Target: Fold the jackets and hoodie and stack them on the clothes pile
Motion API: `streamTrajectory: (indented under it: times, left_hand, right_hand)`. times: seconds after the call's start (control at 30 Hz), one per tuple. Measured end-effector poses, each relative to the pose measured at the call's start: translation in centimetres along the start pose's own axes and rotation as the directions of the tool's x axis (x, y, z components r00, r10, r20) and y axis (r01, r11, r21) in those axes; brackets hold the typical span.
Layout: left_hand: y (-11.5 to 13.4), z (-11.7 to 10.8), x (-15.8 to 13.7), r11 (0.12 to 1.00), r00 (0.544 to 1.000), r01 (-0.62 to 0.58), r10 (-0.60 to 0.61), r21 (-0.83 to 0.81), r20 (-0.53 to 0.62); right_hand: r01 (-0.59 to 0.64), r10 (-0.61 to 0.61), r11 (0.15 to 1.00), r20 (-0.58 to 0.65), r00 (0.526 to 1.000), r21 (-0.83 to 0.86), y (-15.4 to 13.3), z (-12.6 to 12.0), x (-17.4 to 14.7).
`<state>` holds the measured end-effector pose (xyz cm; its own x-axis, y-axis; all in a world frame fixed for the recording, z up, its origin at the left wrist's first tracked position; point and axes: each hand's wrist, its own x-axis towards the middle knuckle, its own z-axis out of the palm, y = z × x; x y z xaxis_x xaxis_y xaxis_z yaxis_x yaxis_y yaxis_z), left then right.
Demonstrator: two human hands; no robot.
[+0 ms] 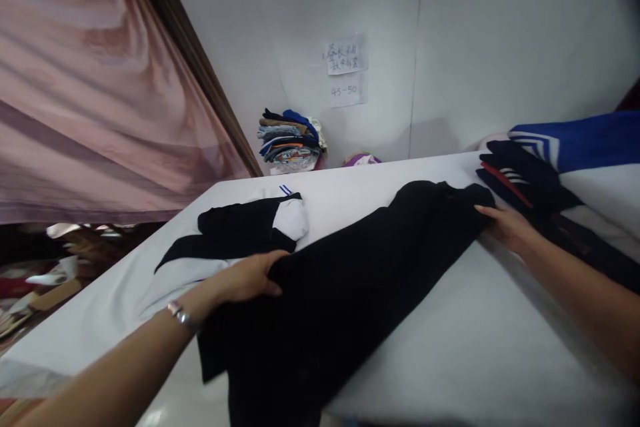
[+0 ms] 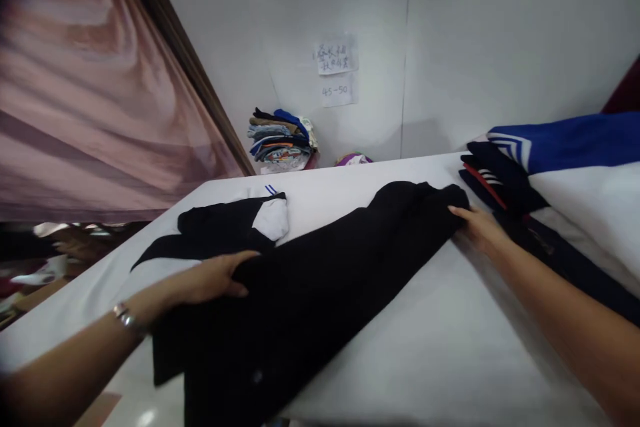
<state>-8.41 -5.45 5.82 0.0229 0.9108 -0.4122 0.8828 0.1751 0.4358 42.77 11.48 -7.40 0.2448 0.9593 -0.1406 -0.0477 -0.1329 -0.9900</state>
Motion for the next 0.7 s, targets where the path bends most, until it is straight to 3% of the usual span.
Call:
streamTrajectory:
  times: [0.1,0.17,0.27,0.37,0.43,0.5,0.6,0.7]
  left_hand:
    - [0.7,-3.9,4.3,0.981,0.997,0.033,-0.047,0.189,0.068]
    - [1.3,-4.9,7.4,0.965,0.983,0.050,-0.093,0.259,0.156]
    - [1.9,-3.8,10.8,0.913,0.964,0.088,-0.180,0.398,0.198]
    - [1.9,-1.4,12.2,0.847,0.978,0.104,-0.182,0.521,0.101]
    - [1.9,-0.3,12.2,0.828,0.987,0.094,-0.150,0.553,0.056]
    - [2.2,0.5,12.0,0.816,0.993,0.089,-0.115,0.572,0.010]
    - [3.9,1.8,11.1,0.822,0.993,0.009,0.061,0.569,-0.103]
    - [6.1,4.5,10.0,0.822,0.917,-0.233,0.363,0.521,-0.163]
  right_hand:
    - [-0.098,0.105,0.991,-0.084,0.991,0.092,2.3,-5.6,-8.9]
    - [-0.161,0.176,0.977,-0.103,0.979,0.138,4.1,-7.9,-14.4]
    - [-0.234,0.255,0.956,-0.103,0.962,0.178,5.4,-9.9,-19.5]
    - [-0.249,0.253,0.967,-0.112,0.961,0.047,4.6,-11.2,-21.0]
    - [-0.096,0.069,0.985,-0.177,0.982,-0.145,3.1,-11.7,-21.2]
    - [0.136,-0.199,0.940,-0.180,0.963,-0.314,1.1,-11.1,-21.4]
    - [0.417,-0.471,0.800,-0.020,0.882,-0.432,-2.4,-7.6,-21.2]
    - [0.605,-0.589,0.632,0.207,0.781,-0.484,-5.4,-2.3,-19.5]
